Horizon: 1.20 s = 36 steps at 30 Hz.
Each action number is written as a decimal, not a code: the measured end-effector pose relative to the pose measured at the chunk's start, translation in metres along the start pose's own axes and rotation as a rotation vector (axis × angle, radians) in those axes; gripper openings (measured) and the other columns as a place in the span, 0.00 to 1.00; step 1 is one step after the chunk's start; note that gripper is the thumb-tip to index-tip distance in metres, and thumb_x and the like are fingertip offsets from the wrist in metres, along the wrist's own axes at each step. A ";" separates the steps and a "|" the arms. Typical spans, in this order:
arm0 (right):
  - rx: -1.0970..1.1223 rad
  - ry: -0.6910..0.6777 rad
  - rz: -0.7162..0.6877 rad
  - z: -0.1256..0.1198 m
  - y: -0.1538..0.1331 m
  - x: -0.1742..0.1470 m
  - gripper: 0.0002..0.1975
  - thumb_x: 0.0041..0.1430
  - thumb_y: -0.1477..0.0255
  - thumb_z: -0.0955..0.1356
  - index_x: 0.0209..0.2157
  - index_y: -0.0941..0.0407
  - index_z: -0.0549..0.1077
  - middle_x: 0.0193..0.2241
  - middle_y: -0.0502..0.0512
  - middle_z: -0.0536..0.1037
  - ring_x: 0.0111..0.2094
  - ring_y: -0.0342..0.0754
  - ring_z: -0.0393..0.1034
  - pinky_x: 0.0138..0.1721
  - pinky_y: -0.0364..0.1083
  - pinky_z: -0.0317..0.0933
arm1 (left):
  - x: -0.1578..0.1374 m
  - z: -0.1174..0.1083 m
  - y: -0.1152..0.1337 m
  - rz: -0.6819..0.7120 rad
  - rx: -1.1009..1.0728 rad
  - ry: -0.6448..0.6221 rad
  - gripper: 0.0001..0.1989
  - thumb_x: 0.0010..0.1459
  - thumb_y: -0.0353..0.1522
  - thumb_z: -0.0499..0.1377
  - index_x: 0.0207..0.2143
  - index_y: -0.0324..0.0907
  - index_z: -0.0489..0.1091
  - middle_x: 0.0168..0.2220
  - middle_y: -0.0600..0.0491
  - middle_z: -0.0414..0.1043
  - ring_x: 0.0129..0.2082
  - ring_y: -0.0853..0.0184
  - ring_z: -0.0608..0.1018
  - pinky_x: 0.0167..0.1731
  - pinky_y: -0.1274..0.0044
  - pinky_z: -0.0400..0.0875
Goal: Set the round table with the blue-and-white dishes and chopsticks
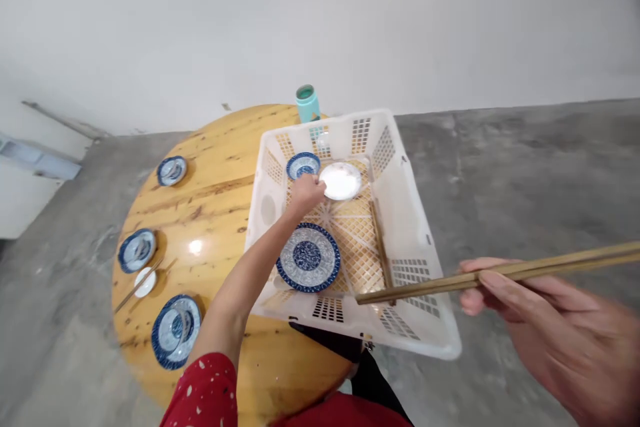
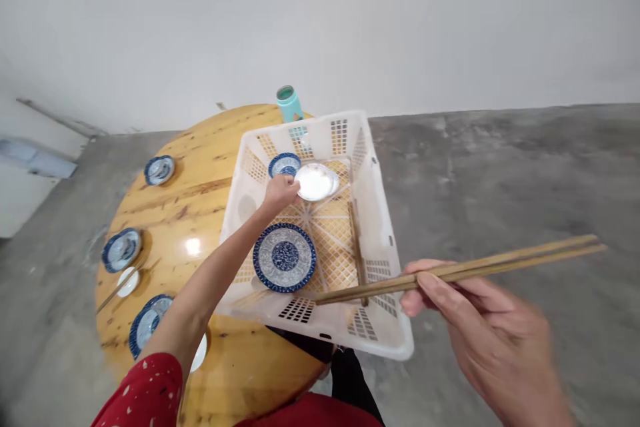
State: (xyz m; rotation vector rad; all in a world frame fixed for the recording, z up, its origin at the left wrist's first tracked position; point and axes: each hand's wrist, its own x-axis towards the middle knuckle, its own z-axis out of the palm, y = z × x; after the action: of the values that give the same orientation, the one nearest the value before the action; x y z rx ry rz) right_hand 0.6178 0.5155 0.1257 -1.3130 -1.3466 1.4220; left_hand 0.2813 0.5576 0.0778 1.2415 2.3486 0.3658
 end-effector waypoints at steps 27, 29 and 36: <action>-0.079 -0.811 0.207 0.220 0.060 -0.271 0.27 0.39 0.48 0.80 0.26 0.59 0.81 0.18 0.58 0.74 0.22 0.48 0.67 0.25 0.46 0.67 | -0.587 0.013 -0.316 -0.647 -0.620 0.530 0.19 0.59 0.46 0.49 0.20 0.45 0.56 0.17 0.57 0.61 0.18 0.69 0.70 0.24 0.77 0.57; -0.115 -0.892 0.181 0.257 0.064 -0.301 0.28 0.39 0.46 0.80 0.24 0.59 0.79 0.18 0.58 0.74 0.21 0.48 0.67 0.25 0.46 0.66 | -0.630 0.026 -0.341 -0.765 -0.663 0.589 0.20 0.57 0.48 0.49 0.20 0.46 0.55 0.16 0.57 0.60 0.18 0.68 0.70 0.24 0.77 0.58; -0.098 -1.213 0.155 0.358 0.055 -0.425 0.31 0.41 0.42 0.76 0.26 0.58 0.76 0.16 0.57 0.75 0.17 0.48 0.68 0.23 0.46 0.64 | -0.681 0.053 -0.408 -1.005 -0.825 0.817 0.18 0.56 0.47 0.48 0.20 0.47 0.55 0.17 0.56 0.64 0.20 0.67 0.72 0.25 0.77 0.62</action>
State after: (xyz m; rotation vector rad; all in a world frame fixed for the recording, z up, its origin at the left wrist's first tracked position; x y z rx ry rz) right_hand 0.3508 0.0257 0.1126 -0.5181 -2.0713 2.4453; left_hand 0.3525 -0.2346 0.0394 -0.5912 2.5552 1.4280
